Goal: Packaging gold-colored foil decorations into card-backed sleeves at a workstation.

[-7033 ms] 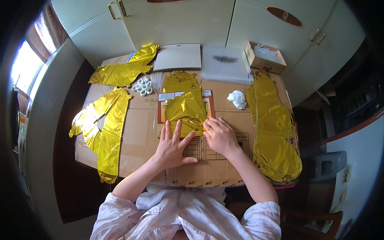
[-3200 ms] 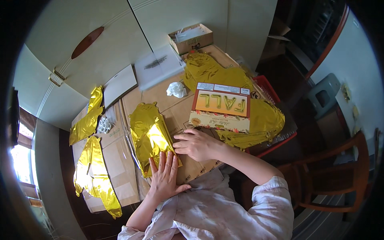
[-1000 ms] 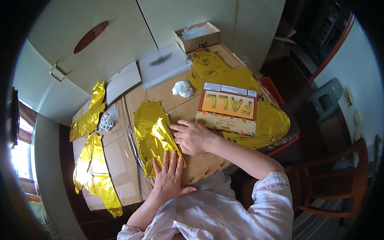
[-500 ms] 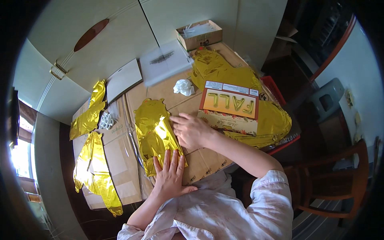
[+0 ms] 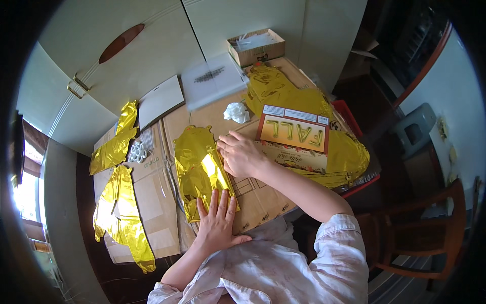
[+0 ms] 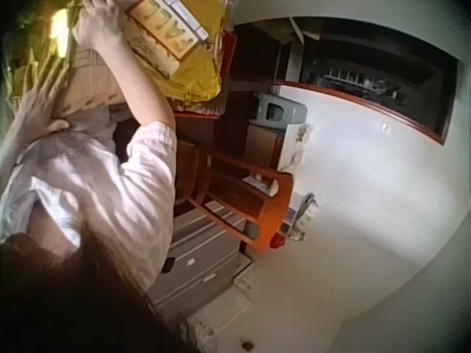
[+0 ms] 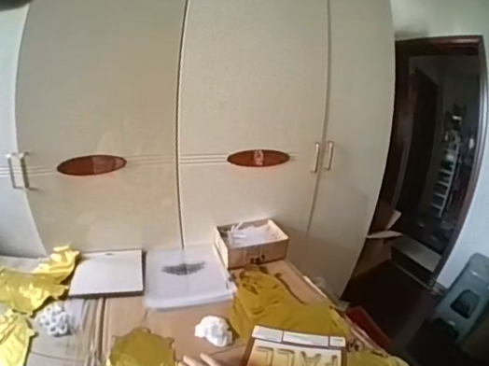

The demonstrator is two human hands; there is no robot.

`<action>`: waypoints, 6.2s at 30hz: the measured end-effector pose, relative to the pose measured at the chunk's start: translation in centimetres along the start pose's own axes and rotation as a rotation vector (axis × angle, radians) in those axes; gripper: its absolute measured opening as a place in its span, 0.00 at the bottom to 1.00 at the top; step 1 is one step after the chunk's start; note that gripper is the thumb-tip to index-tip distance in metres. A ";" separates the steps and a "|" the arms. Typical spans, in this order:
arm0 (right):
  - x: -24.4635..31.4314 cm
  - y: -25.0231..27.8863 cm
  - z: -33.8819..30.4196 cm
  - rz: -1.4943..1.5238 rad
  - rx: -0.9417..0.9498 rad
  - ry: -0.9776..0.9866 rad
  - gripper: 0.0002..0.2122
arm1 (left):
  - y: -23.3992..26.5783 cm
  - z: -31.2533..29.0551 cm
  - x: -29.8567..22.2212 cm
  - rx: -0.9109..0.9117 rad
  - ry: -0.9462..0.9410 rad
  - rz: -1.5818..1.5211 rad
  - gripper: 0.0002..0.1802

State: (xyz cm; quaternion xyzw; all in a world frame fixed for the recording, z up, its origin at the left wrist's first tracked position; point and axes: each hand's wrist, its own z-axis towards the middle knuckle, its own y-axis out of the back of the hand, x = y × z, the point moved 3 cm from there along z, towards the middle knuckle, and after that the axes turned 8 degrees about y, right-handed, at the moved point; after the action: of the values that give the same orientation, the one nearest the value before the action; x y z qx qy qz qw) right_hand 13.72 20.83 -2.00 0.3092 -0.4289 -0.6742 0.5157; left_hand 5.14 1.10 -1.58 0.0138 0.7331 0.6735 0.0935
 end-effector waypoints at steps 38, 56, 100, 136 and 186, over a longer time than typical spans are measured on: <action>10.0 -0.4 -1.3 0.099 0.088 -0.082 0.23 | 1.0 -2.5 4.8 -0.165 0.058 -0.069 0.56; 8.3 -1.7 0.1 0.084 0.152 -0.125 0.25 | 0.4 -2.6 5.2 -0.106 0.077 -0.049 0.57; -2.3 7.8 -11.6 -0.219 0.436 -0.368 0.33 | 0.9 -6.2 1.4 -0.163 0.179 -0.125 0.50; 15.0 5.1 -8.4 0.154 0.207 0.064 0.34 | 1.9 -6.3 7.6 -0.164 0.473 -0.720 0.25; 1.9 -1.6 4.7 0.230 0.322 -0.472 0.42 | 0.6 -5.4 2.6 -0.113 -0.020 -0.091 0.40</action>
State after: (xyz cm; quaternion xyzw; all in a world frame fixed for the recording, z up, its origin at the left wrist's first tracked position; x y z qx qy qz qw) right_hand 8.43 20.36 -1.31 0.1715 -0.6704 -0.5878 0.4191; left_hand 1.67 -3.82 -0.87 -0.0180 0.6927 0.7088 0.1321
